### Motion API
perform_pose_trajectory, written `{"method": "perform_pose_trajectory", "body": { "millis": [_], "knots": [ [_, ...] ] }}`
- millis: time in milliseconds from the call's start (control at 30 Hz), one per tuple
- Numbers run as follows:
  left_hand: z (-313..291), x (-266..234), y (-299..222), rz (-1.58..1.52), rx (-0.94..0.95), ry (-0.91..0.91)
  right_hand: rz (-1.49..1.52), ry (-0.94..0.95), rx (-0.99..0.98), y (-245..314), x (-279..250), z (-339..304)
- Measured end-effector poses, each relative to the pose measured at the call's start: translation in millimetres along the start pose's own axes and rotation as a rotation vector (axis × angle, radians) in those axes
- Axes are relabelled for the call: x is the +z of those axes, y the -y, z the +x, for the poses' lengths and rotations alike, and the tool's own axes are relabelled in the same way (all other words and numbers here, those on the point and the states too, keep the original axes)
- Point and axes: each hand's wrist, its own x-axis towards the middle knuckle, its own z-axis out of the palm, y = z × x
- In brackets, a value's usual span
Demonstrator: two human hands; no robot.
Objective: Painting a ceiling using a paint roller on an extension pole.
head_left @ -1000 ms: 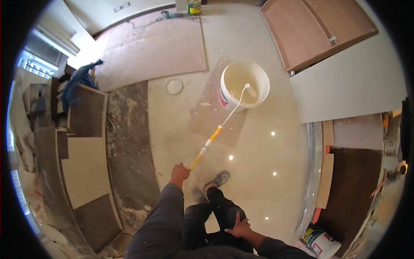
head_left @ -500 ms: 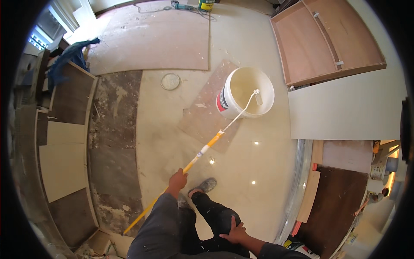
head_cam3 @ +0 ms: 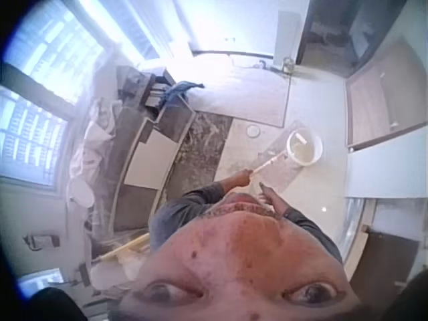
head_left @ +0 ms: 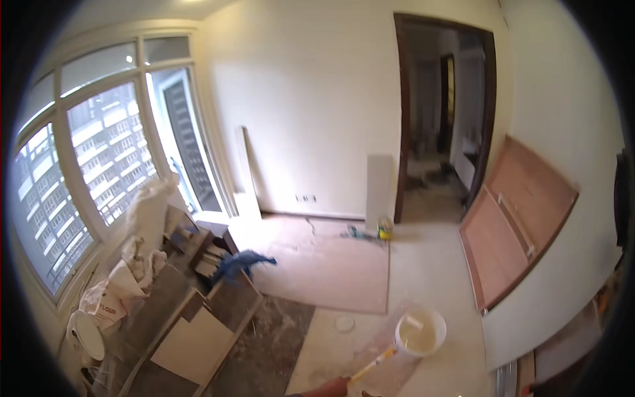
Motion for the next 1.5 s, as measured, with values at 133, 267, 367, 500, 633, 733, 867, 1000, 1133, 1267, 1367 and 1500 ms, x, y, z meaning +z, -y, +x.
{"method": "perform_pose_trajectory", "body": {
  "millis": [133,267,367,500,633,733,867,1000,1133,1267,1367,1500],
  "knots": [
    [-10,-35,-34,0.193,0.257,-0.109,-0.277,0.065,-0.469,79,11,8],
    [-38,-87,-29,0.292,0.220,-0.039,-0.532,0.024,-0.889,114,16,36],
    [-76,-124,15,0.380,0.110,0.024,-0.631,0.018,-1.087,127,16,58],
    [-172,-162,113,0.599,-0.066,0.174,-0.680,0.037,-1.304,130,18,76],
    [-372,-285,187,0.237,-0.008,-0.087,-0.428,0.084,-1.040,138,27,43],
    [-431,-353,97,0.857,-0.647,-0.213,0.326,0.075,-0.853,148,55,8],
    [-466,-346,55,0.878,-0.808,-0.435,0.727,-0.092,-0.172,208,77,153],
    [-439,-356,10,0.815,-0.783,-0.530,0.871,-0.166,-0.187,216,65,140],
    [-422,-385,-39,0.821,-0.724,-0.322,1.012,-0.200,-0.094,219,38,154],
    [-371,-392,-80,1.002,-0.686,-0.491,1.158,-0.161,-0.163,235,9,170],
    [-303,-397,-107,1.114,-0.425,-0.564,1.174,-0.145,-0.041,254,-12,184],
    [-241,-407,-161,1.058,-0.424,-0.424,1.209,-0.214,-0.104,283,-28,180]
  ]
}}
